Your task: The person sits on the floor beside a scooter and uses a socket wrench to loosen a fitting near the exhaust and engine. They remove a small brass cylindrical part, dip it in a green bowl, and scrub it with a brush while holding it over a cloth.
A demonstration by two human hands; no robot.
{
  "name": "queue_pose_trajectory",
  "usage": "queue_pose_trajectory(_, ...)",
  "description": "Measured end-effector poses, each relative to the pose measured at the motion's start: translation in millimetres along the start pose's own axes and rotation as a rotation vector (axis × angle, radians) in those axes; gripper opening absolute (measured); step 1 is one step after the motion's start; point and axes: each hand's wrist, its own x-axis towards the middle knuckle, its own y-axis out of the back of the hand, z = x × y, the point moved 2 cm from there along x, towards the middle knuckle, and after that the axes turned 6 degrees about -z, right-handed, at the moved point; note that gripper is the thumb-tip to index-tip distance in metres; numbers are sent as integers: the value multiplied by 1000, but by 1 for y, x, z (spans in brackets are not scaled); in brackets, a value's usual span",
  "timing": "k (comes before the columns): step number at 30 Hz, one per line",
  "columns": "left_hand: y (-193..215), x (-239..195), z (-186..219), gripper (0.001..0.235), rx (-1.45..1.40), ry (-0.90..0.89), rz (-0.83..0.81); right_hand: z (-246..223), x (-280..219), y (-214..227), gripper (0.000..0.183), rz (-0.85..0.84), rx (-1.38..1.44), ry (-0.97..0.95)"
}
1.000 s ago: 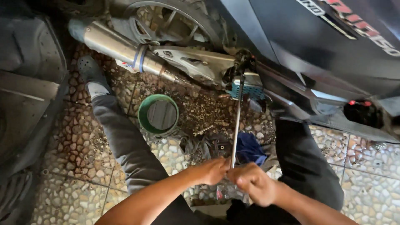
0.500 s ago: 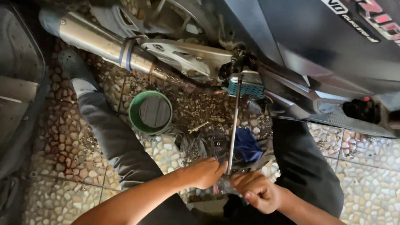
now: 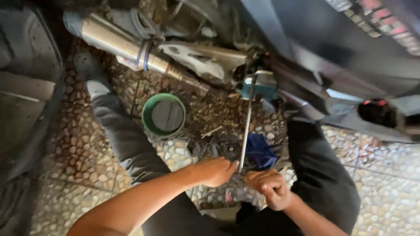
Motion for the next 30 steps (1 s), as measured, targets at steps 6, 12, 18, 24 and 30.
queue_pose_trajectory(6,-9,4,-9,53,-28,6,36,-5,12,-8,50,32,-44,28)
queue_pose_trajectory(12,-6,-5,-15,60,-160,37,110,-1,15,-12,51,24,-112,-127)
queue_pose_trajectory(18,-36,16,-33,75,-306,38,341,7,8,-14,50,76,-139,-152)
queue_pose_trajectory(24,-73,58,-62,76,-553,45,626,17,2,-27,26,404,-402,-244)
queue_pose_trajectory(30,-80,70,-53,64,-610,53,1119,79,-3,-32,52,486,-116,-380)
